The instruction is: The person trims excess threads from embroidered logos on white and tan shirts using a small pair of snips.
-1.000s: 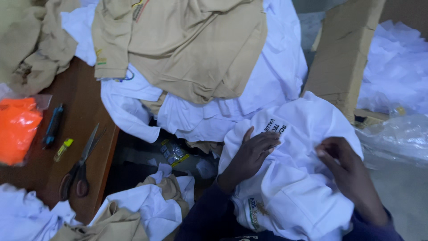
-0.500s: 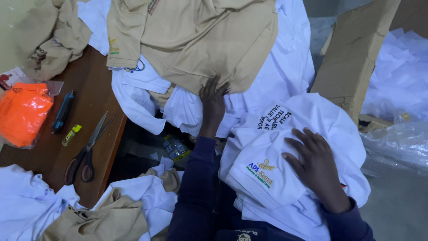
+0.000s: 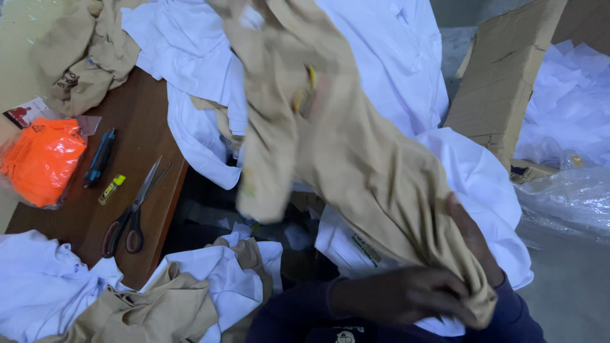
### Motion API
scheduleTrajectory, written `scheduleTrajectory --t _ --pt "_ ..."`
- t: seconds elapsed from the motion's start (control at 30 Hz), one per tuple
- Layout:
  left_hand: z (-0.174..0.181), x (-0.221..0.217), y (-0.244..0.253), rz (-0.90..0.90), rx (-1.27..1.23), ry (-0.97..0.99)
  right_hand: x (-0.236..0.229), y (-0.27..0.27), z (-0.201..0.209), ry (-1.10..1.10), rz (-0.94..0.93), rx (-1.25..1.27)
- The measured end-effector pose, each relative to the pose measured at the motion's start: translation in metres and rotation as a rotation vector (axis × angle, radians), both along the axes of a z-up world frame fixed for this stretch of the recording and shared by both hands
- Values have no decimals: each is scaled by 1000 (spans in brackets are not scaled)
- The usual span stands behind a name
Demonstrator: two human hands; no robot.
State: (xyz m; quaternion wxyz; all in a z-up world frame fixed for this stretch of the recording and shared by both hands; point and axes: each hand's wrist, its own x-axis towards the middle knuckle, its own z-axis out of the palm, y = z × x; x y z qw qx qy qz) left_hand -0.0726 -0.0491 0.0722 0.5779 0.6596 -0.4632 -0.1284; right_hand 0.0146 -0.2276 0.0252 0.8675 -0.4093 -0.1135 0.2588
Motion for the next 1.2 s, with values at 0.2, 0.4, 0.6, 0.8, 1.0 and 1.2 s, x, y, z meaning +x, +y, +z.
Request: scheduleTrajectory --t 0.2,0.4,0.6,0.8,1.0,1.2 --pt "-13 -15 43 624 -66 380 -26 -149 -100 -455 -387 -764" --pt "-57 51 93 1267 429 165 -35 -191 -133 -551 -515 -780" --pt "-137 72 109 1253 -20 400 -6 -50 111 219 -388 -658" --pt "63 7 86 1173 -144 247 49 -139 17 303 -495 -270" --pt "57 -22 4 424 50 672 62 -163 63 236 -409 -699" --pt "-14 -28 24 179 142 663 -26 -114 59 34 -500 -1486"
